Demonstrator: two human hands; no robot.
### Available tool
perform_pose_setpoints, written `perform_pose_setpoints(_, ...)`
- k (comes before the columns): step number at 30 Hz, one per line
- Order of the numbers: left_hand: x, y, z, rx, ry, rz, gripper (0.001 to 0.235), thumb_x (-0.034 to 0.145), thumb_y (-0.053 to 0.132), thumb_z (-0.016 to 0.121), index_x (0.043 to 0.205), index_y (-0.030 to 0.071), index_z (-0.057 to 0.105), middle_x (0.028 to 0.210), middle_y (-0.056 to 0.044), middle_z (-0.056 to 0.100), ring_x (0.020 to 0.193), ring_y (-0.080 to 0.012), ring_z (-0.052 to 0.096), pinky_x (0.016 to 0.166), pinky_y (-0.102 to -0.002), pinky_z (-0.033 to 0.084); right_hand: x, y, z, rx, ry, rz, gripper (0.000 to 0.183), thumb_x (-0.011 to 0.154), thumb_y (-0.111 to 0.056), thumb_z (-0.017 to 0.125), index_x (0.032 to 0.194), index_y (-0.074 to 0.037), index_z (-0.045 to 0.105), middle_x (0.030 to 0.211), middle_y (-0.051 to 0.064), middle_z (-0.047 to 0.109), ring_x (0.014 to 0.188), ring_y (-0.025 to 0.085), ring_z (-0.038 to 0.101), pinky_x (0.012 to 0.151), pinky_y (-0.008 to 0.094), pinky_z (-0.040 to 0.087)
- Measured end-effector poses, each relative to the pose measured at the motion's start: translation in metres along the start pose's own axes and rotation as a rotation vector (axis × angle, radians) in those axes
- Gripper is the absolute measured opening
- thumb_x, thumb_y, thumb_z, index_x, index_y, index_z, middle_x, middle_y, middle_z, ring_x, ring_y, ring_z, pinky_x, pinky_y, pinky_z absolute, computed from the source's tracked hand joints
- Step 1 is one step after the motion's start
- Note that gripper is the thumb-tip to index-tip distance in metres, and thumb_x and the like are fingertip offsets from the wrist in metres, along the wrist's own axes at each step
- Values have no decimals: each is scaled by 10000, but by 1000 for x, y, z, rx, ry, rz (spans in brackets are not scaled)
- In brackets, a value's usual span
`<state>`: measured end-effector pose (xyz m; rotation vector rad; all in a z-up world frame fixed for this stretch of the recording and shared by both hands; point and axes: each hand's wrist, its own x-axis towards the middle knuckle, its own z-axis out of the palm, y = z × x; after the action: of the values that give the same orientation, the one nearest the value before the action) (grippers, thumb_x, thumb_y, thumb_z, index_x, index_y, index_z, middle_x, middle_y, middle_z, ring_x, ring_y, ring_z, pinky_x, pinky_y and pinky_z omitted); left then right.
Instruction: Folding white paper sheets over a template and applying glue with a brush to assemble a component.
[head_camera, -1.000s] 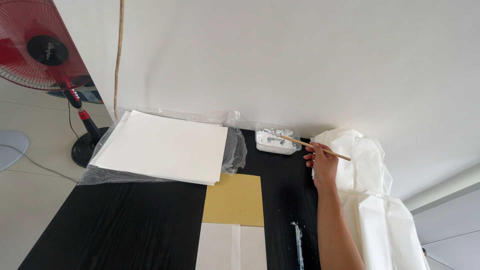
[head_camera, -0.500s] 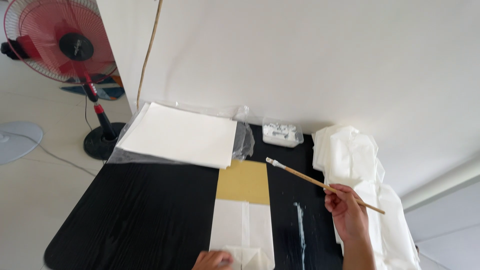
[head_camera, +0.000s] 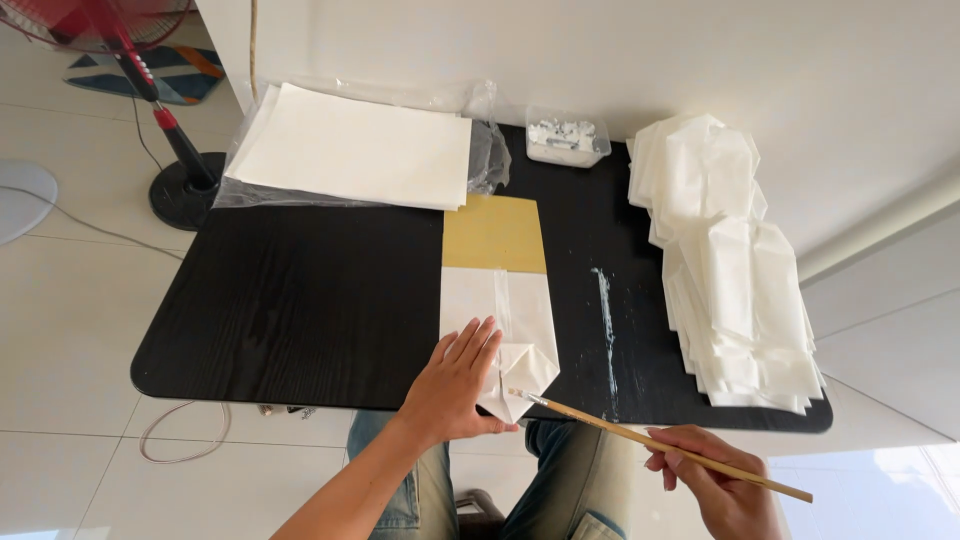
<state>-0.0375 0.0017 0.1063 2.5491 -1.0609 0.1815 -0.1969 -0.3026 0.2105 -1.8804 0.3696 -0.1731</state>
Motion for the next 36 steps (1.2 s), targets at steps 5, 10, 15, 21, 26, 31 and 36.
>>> perform_pose_setpoints(5, -3, -5, 23, 144, -8, 21, 1375, 746, 930, 684, 1607, -11, 171, 1701, -151, 174, 1573, -290, 123, 1231, -473, 128, -19, 21, 7, 34, -13, -43, 263, 894, 21, 643, 1037, 89, 853, 870, 256, 838, 633, 314, 755, 547, 367, 629)
perform_pose_setpoints(10, -2, -7, 27, 162, 14, 20, 1317, 711, 883, 737, 1578, 16, 256, 1680, -149, 253, 1558, -292, 201, 1228, -481, 160, -24, 28, 10, 35, -52, -97, 260, 897, 7, 646, 1033, 59, 861, 904, 228, 823, 639, 309, 769, 515, 348, 594)
perform_pose_setpoints(15, -2, -6, 27, 155, 8, 4, 1276, 724, 837, 729, 1584, 22, 255, 1678, -143, 257, 1562, -280, 193, 1231, -482, 147, -32, 16, 14, -12, -20, 1, 272, 877, 26, 643, 989, 81, 885, 841, 250, 824, 663, 315, 787, 504, 355, 583)
perform_pose_setpoints(21, -2, -6, 27, 173, 1, 0, 1301, 698, 814, 756, 1589, 18, 242, 1681, -146, 243, 1566, -271, 176, 1237, -475, 132, -35, 20, 14, 48, 22, 78, 266, 875, 35, 651, 970, 134, 878, 691, 322, 818, 585, 348, 734, 485, 371, 543)
perform_pose_setpoints(26, -3, -6, 26, 161, 9, 11, 1282, 741, 898, 660, 1585, 21, 258, 1677, -143, 262, 1561, -276, 198, 1236, -473, 144, -36, 30, 13, 145, 106, 88, 250, 887, 91, 611, 943, 192, 833, 698, 385, 800, 564, 425, 763, 428, 396, 518)
perform_pose_setpoints(31, -2, -7, 26, 187, 20, 13, 1245, 734, 840, 695, 1579, 26, 277, 1674, -143, 275, 1562, -279, 205, 1235, -483, 157, -22, 59, 5, 261, 192, -19, 237, 984, 26, 561, 942, 189, 727, 728, 379, 756, 500, 426, 743, 355, 370, 472)
perform_pose_setpoints(36, -3, -4, 22, 183, 38, 14, 1288, 743, 936, 624, 1582, 25, 272, 1674, -147, 277, 1560, -277, 218, 1235, -469, 161, -18, 29, 21, 159, 115, -64, 237, 969, -11, 579, 1032, 145, 746, 784, 316, 815, 561, 374, 801, 377, 347, 531)
